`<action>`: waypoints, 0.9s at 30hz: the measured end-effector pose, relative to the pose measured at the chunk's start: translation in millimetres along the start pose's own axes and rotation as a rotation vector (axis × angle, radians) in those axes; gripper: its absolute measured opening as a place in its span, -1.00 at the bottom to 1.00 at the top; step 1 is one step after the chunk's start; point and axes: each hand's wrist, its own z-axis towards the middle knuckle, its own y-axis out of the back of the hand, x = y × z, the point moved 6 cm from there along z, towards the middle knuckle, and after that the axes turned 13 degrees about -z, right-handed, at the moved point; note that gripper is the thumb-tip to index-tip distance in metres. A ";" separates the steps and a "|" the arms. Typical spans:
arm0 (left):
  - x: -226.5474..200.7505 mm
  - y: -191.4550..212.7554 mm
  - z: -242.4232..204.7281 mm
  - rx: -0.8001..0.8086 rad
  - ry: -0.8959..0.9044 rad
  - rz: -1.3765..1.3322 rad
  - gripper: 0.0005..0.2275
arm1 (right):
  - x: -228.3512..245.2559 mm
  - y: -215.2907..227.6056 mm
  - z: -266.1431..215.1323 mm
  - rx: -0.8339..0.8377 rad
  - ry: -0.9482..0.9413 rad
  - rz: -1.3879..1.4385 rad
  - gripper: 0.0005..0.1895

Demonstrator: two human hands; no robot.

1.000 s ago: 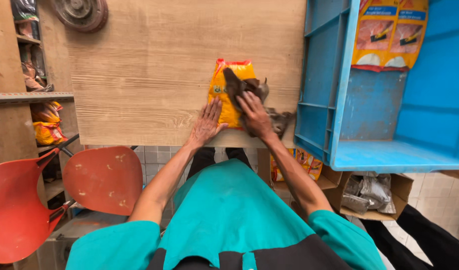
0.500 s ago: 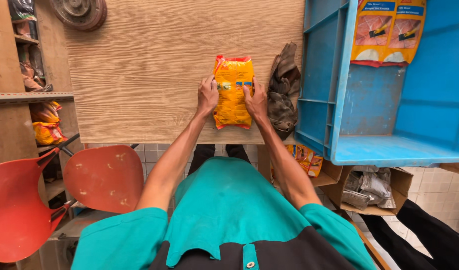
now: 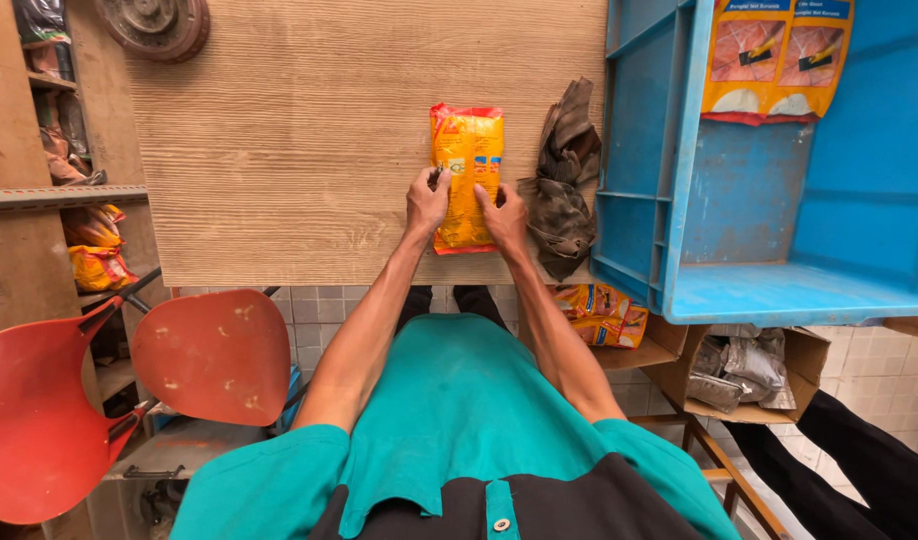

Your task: The person wipes grout bags with a cloth and places them into a blue crate.

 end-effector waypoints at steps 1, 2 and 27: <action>1.6 5.4 -1.1 -0.003 -0.002 0.000 -0.62 | -2.8 1.5 -0.6 0.001 0.003 0.001 -0.48; 3.5 8.7 -1.9 -0.004 -0.001 0.037 -0.66 | -7.0 2.3 -0.6 0.035 -0.002 -0.014 -0.49; 36.2 5.7 -16.0 0.101 0.184 -0.106 -0.43 | -12.5 -19.3 -38.1 0.366 -0.384 0.752 -0.50</action>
